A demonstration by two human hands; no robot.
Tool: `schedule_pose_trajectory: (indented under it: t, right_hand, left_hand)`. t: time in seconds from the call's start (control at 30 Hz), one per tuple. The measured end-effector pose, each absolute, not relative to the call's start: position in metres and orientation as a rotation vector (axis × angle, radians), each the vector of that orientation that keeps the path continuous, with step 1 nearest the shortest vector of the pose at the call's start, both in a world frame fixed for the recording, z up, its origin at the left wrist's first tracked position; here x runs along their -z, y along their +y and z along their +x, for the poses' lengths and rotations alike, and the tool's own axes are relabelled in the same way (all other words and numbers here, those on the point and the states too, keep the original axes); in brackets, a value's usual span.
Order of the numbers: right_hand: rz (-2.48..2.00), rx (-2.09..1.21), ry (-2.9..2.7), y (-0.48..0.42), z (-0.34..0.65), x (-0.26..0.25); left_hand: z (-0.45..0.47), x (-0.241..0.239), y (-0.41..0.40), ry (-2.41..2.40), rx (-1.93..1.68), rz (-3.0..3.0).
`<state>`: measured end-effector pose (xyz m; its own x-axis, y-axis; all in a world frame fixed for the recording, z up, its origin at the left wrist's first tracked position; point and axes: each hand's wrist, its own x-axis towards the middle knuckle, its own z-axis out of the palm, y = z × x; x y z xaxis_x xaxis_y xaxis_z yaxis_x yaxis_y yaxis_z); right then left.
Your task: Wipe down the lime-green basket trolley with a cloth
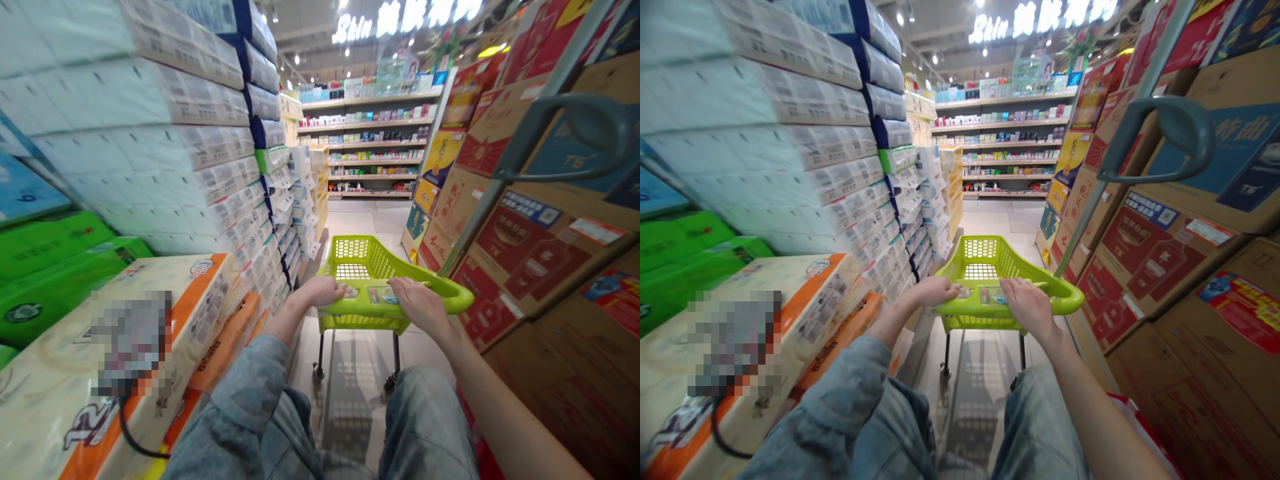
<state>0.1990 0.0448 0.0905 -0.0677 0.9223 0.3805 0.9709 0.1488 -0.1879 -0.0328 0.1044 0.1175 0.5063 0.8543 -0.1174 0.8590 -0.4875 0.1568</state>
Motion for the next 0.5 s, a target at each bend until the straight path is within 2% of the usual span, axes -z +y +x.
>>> schedule_pose_trajectory:
  t: [0.13,0.27,0.4,0.5]
  right_hand:
    - [-1.912,0.06,-1.977,0.048,0.204,-0.096]
    - [-1.945,0.058,-1.944,0.049,0.205,-0.095]
    - [-1.924,0.071,-1.914,0.05,0.207,-0.091]
    - [-1.911,0.066,-1.908,0.05,0.21,-0.089]
  left_hand:
    - [-0.028,-0.117,0.104,1.439,0.016,2.514]
    - [-0.034,-0.107,0.09,1.426,-0.296,2.588]
    - [-0.044,-0.074,0.069,1.402,-1.016,2.578]
    - [-0.049,-0.041,0.052,1.149,-1.603,2.514]
